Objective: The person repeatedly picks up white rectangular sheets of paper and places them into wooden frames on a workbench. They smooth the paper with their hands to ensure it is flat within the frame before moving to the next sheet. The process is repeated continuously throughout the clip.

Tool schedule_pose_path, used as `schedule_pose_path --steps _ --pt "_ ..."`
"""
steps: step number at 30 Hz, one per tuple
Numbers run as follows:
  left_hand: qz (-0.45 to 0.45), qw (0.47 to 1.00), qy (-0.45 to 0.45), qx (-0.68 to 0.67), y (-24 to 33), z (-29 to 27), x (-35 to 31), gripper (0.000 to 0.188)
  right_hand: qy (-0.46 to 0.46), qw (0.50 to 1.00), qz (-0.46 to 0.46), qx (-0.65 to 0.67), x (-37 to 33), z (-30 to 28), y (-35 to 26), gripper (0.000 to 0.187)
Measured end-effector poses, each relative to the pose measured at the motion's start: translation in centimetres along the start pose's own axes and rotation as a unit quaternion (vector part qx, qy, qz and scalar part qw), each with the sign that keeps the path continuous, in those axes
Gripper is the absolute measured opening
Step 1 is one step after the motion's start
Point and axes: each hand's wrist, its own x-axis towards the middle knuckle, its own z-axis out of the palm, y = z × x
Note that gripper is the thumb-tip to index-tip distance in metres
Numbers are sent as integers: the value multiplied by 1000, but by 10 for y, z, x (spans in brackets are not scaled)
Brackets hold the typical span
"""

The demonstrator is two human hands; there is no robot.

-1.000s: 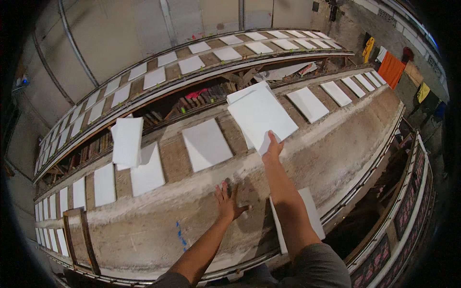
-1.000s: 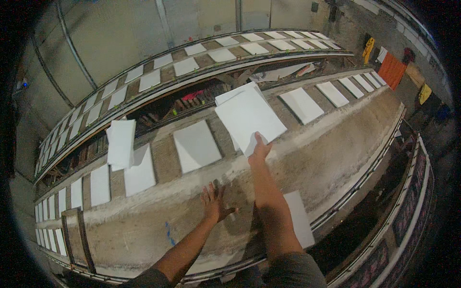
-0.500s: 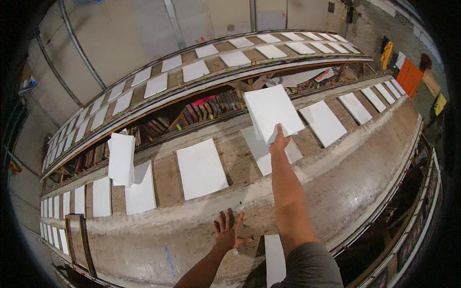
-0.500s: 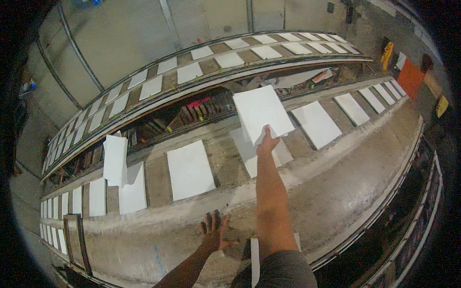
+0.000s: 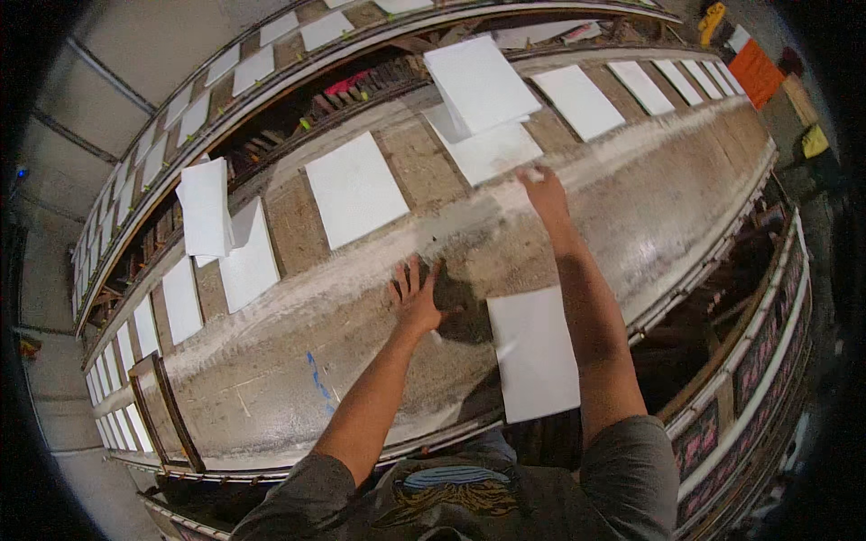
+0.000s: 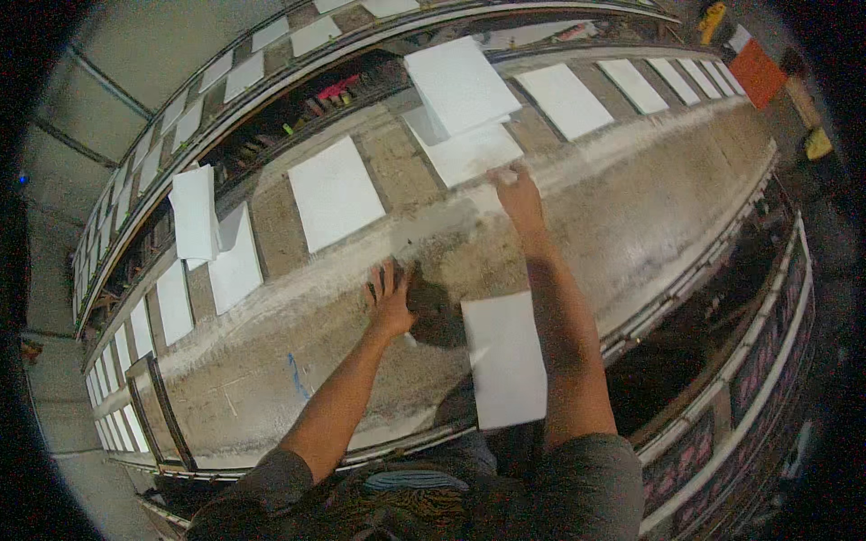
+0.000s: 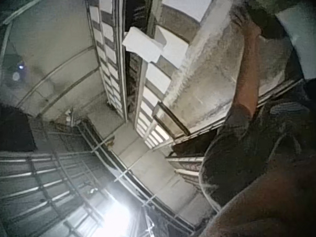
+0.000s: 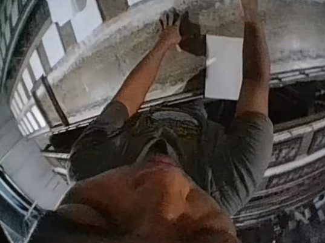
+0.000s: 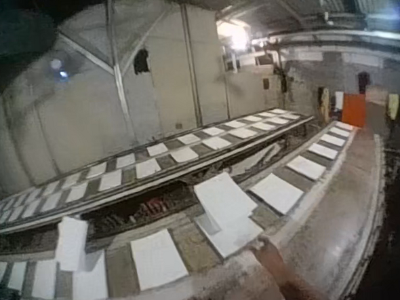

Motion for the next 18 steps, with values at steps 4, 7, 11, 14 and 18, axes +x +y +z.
schedule_pose_path --steps 4,7,11,14,18 --pt "-20 985 28 -169 18 -41 -10 68 -75 955 5 -286 -133 -94 83 73" --pt "23 982 48 -180 27 -18 -34 51 -40 891 60 -448 -220 -127 132 56" --pt "26 854 -223 -469 55 68 -91 49 -62 968 87 -227 -265 -134 163 52" --pt "-48 693 -222 -684 63 53 -157 44 24 994 57 -95 -296 -141 151 47" --pt "58 721 -67 -688 14 27 -204 34 63 997 -39 9 -357 -124 73 35"
